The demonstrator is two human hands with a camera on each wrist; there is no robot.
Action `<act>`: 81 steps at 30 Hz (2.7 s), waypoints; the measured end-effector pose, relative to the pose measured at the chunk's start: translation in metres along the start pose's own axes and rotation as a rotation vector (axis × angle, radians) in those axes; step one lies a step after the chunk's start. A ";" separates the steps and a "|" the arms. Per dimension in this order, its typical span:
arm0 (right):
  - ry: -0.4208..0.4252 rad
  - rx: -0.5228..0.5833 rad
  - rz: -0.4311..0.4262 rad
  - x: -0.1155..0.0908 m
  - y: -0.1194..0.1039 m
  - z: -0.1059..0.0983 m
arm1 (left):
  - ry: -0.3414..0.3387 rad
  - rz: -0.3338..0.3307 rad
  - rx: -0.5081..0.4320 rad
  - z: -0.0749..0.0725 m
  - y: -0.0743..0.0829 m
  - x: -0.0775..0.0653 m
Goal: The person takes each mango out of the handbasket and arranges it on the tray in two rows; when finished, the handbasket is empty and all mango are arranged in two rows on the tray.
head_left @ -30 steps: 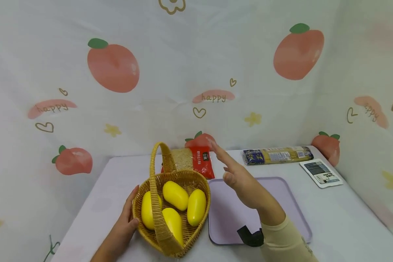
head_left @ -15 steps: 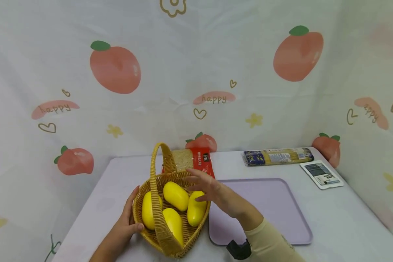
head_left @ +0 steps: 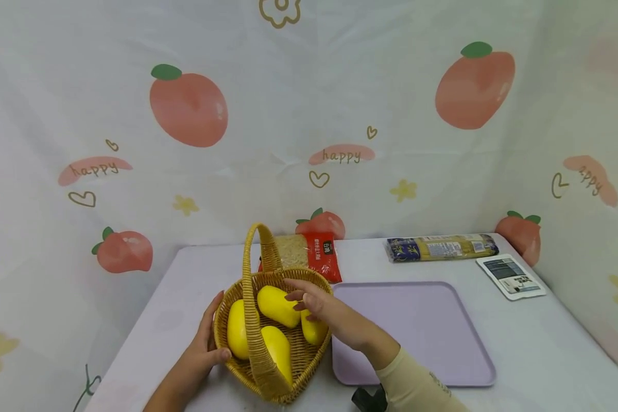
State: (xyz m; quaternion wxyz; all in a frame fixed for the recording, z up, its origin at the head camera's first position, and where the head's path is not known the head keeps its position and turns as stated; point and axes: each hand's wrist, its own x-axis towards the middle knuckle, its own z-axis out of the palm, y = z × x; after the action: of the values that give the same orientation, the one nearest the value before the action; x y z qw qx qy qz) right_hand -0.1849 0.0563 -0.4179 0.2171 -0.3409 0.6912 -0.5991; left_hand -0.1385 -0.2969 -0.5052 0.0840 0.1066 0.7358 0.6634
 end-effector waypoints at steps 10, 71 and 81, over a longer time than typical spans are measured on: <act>0.073 -0.004 -0.049 0.000 -0.001 -0.004 | 0.000 0.049 -0.003 0.002 0.002 0.002; 0.079 -0.514 0.209 0.017 -0.007 0.055 | -0.007 0.048 -0.006 0.001 0.002 0.002; 0.049 -0.503 0.007 0.009 -0.007 0.036 | -0.001 0.037 0.002 0.000 0.001 0.001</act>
State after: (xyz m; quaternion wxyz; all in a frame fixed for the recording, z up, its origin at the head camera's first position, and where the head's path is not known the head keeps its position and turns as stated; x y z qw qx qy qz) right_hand -0.1637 0.0249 -0.4165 0.1105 -0.3672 0.8248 -0.4155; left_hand -0.1390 -0.2962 -0.5043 0.0720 0.1206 0.7345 0.6640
